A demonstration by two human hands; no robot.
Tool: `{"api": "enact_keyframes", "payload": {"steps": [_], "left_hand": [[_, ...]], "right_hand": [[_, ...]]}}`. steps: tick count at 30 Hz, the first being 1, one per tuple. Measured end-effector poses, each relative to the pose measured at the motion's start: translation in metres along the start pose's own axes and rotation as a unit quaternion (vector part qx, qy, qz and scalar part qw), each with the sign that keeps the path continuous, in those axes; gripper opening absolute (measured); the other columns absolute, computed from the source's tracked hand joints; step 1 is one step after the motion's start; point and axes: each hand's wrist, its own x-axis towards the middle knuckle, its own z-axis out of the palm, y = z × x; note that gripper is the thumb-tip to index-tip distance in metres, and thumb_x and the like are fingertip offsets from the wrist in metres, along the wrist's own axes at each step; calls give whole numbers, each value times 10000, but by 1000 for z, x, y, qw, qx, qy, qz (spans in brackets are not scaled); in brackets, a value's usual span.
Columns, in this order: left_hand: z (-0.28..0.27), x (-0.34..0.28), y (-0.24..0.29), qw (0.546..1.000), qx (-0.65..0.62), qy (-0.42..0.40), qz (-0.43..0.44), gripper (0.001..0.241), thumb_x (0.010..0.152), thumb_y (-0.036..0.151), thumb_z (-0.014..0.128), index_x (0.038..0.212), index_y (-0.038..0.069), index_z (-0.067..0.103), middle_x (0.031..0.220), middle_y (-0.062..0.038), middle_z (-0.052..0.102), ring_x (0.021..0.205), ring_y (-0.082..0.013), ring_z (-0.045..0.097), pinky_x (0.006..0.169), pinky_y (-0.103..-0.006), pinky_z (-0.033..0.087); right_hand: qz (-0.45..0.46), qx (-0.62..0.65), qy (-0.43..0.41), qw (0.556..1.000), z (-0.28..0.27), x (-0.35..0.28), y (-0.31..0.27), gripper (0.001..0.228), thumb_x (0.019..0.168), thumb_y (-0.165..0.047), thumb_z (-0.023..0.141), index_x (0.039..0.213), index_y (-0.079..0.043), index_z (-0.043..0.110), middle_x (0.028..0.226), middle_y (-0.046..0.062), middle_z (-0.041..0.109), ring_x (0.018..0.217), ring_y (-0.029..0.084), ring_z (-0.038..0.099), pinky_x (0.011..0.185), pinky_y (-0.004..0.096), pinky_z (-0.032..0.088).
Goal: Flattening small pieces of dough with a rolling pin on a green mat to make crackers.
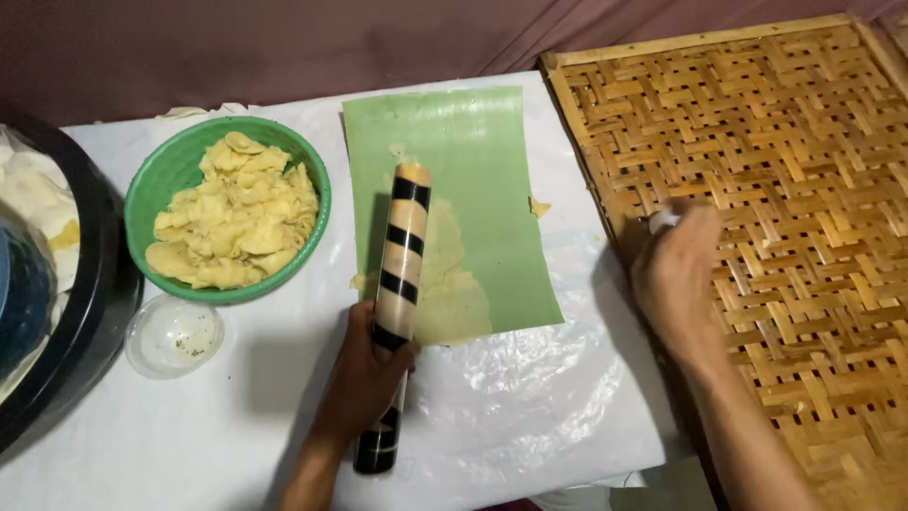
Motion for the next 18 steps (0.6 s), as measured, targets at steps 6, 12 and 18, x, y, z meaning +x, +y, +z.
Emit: {"api": "enact_keyframes", "payload": {"steps": [6, 12, 18], "left_hand": [[-4, 10, 21, 998, 5, -36, 42, 626, 809, 211, 773, 1376, 131, 520, 945, -117, 716, 832, -245, 698, 785, -415, 526], [0, 1, 52, 985, 142, -41, 87, 689, 799, 277, 794, 1433, 186, 540, 1188, -186, 719, 1127, -403, 706, 950, -524, 520], [10, 16, 41, 954, 231, -45, 185, 656, 852, 275, 777, 1456, 228, 526, 1277, -154, 680, 1194, -396, 668, 1001, -517, 525]], "right_hand": [[99, 230, -301, 920, 37, -30, -83, 323, 958, -161, 450, 1269, -168, 535, 1286, 188, 627, 1060, 374, 690, 877, 452, 566], [-12, 188, -158, 969, 60, -47, -89, 290, 926, -214, 721, 1201, -121, 715, 990, 103, 648, 908, 336, 722, 778, 426, 596], [11, 184, -198, 963, 47, -59, -90, 318, 936, -242, 726, 1210, -79, 729, 1030, 102, 706, 945, 316, 737, 804, 409, 601]]}}
